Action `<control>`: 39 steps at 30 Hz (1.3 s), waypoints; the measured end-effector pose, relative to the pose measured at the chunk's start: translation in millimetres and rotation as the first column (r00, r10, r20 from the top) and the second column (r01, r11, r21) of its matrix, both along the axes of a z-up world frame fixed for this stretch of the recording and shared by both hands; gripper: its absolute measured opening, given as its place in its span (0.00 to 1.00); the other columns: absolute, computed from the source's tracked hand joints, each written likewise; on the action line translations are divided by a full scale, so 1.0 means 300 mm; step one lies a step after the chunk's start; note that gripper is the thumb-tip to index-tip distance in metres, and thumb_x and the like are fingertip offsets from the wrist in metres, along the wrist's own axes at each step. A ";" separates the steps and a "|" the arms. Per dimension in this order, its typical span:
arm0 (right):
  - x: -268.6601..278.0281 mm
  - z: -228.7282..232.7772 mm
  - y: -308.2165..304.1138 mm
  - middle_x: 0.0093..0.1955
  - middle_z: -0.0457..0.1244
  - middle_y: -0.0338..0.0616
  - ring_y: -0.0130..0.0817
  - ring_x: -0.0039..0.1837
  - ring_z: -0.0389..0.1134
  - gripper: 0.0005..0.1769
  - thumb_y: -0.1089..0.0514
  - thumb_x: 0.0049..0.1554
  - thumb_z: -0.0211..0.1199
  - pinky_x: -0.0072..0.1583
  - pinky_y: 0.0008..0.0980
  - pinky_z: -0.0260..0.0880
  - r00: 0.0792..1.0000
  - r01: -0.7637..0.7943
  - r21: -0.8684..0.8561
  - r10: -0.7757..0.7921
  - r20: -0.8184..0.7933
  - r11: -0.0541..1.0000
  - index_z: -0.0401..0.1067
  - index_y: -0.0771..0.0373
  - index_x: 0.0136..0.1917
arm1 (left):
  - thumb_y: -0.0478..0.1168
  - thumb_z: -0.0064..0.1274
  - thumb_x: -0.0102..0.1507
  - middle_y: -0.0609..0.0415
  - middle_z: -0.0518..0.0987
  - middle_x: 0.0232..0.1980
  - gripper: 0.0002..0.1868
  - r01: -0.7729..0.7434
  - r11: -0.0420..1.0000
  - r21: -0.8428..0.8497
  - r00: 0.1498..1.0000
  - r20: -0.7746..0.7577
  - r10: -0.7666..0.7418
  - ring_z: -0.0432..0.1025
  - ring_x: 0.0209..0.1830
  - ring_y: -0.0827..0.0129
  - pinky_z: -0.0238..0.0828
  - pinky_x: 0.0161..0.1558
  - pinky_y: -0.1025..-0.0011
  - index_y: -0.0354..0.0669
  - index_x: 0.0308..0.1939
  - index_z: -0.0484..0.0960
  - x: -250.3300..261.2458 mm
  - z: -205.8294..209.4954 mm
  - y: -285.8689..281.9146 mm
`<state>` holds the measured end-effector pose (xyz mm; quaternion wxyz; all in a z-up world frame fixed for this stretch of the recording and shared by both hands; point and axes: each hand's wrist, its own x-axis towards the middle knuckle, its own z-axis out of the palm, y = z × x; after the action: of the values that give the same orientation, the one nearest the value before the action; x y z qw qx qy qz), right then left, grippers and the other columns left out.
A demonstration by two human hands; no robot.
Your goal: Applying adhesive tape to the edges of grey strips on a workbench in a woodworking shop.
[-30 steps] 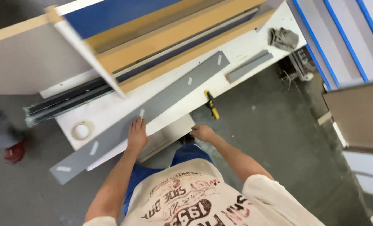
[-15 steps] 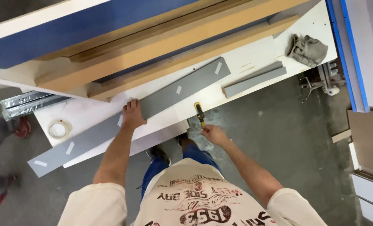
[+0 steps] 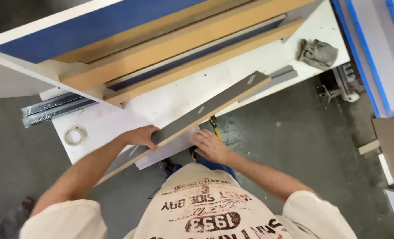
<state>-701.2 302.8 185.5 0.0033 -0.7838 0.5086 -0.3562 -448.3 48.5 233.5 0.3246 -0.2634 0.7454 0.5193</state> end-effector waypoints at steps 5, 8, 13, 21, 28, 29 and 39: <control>0.123 0.375 -0.021 0.79 0.57 0.48 0.47 0.77 0.60 0.25 0.53 0.66 0.51 0.76 0.49 0.56 0.970 -0.033 -0.153 -0.006 -0.245 0.988 0.65 0.57 0.74 | 0.48 0.74 0.44 0.33 0.76 0.63 0.55 -0.271 0.754 0.599 0.961 0.120 0.251 0.72 0.60 0.45 0.76 0.56 0.52 0.27 0.71 0.69 0.086 0.078 0.144; 0.171 0.494 -0.035 0.79 0.56 0.52 0.48 0.78 0.58 0.26 0.55 0.69 0.40 0.76 0.49 0.55 0.953 -0.052 -0.178 -0.005 -0.302 0.983 0.63 0.61 0.76 | 0.49 0.70 0.46 0.34 0.81 0.57 0.47 -0.406 0.518 0.753 0.907 0.261 0.331 0.78 0.51 0.43 0.80 0.49 0.47 0.33 0.66 0.75 0.177 0.034 0.244; 0.237 0.452 -0.031 0.69 0.61 0.55 0.49 0.70 0.63 0.37 0.49 0.70 0.21 0.74 0.47 0.60 0.939 -0.100 -0.173 0.036 -0.343 0.980 0.62 0.68 0.75 | 0.56 0.61 0.51 0.39 0.85 0.52 0.37 -0.540 0.398 0.741 0.821 0.362 0.440 0.81 0.46 0.46 0.80 0.47 0.46 0.42 0.60 0.83 0.329 -0.038 0.355; 0.309 0.302 -0.084 0.68 0.56 0.64 0.60 0.69 0.59 0.50 0.34 0.54 0.60 0.72 0.60 0.57 0.899 -0.397 0.128 0.413 -0.144 0.909 0.56 0.73 0.76 | 0.55 0.63 0.59 0.31 0.83 0.56 0.37 -0.669 0.557 0.491 0.739 0.365 0.566 0.78 0.52 0.41 0.75 0.54 0.44 0.31 0.63 0.79 0.481 0.138 0.306; 0.225 0.162 -0.305 0.66 0.58 0.61 0.57 0.70 0.58 0.61 0.29 0.41 0.72 0.73 0.57 0.56 0.885 -0.398 0.280 0.446 -0.134 0.873 0.59 0.71 0.74 | 0.77 0.69 0.45 0.40 0.72 0.70 0.68 -0.085 0.898 -0.432 0.996 -0.026 0.082 0.69 0.71 0.48 0.66 0.71 0.53 0.40 0.76 0.62 0.485 0.327 0.307; 0.210 0.102 -0.353 0.66 0.57 0.60 0.57 0.70 0.58 0.62 0.30 0.39 0.73 0.72 0.57 0.56 0.888 -0.381 0.316 0.439 -0.136 0.869 0.58 0.71 0.74 | 0.76 0.69 0.44 0.40 0.69 0.70 0.71 -0.022 0.818 -0.575 1.000 -0.027 0.009 0.67 0.71 0.48 0.64 0.71 0.53 0.39 0.78 0.55 0.495 0.210 0.313; 0.122 -0.388 -0.678 0.69 0.55 0.54 0.52 0.73 0.55 0.64 0.33 0.37 0.74 0.74 0.52 0.54 0.888 -0.301 0.600 0.447 -0.106 0.741 0.56 0.64 0.78 | 0.58 0.67 0.46 0.42 0.67 0.62 0.60 -0.052 0.595 -0.802 0.999 -0.037 0.036 0.68 0.67 0.46 0.60 0.72 0.53 0.32 0.76 0.60 0.404 -0.454 0.126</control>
<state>-664.5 99.3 69.2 0.2460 -0.8705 0.4183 -0.0817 -327.2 86.3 97.2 0.1524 -0.3949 0.8953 0.1392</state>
